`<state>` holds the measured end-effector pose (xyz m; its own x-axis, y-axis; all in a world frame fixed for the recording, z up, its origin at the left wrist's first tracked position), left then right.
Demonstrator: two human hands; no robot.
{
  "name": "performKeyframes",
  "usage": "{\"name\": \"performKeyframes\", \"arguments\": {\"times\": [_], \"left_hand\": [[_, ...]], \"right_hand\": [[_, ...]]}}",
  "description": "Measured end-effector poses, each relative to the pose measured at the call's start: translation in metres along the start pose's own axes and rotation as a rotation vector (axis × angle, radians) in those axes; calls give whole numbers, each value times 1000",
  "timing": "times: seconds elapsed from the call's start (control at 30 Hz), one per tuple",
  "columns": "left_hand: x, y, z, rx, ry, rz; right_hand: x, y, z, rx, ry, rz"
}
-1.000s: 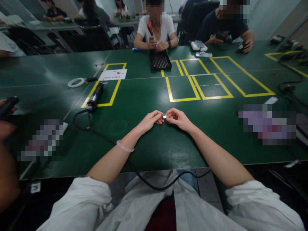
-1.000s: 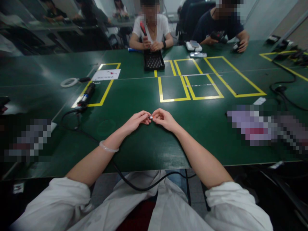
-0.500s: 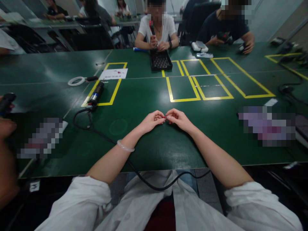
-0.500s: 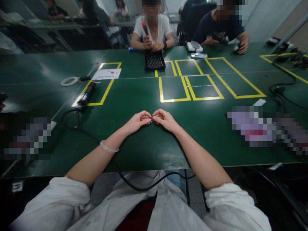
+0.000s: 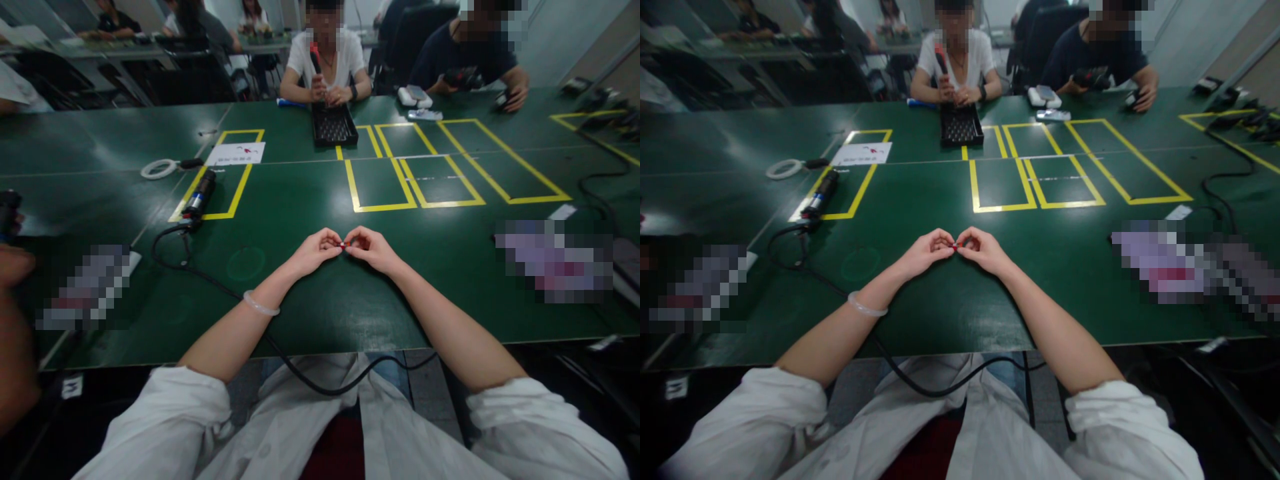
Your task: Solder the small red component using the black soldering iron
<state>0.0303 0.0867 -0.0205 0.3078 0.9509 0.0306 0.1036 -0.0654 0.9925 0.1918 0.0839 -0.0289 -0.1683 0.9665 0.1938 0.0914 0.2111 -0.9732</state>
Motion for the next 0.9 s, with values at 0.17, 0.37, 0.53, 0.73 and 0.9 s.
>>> {"name": "performKeyframes", "arguments": {"times": [0.17,0.37,0.53,0.73,0.9], "left_hand": [[1,0,0,-7,-6,13],[1,0,0,0,3,-18],[2,-1,-1,-1,2,-33],[2,-4,-2,6,7,-36],[2,-3,-1,-16,11,-39]], "right_hand": [[1,1,0,-37,13,-3],[0,-3,-1,-80,11,-53],[-1,-5,0,-122,1,-101],[-3,-2,1,-188,-8,-154],[-4,-3,3,-238,-20,-175]]}}
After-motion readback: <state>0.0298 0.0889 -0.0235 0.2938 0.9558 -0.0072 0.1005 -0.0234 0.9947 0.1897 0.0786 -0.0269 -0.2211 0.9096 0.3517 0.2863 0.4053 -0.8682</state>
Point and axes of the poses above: each hand's wrist, its own x-axis towards the middle knuckle, its own z-axis out of the palm, y = z × x, the point moved 5 cm from there along x, towards the middle knuckle, and after that the axes turned 12 degrees about y, right-handed, at the moved point
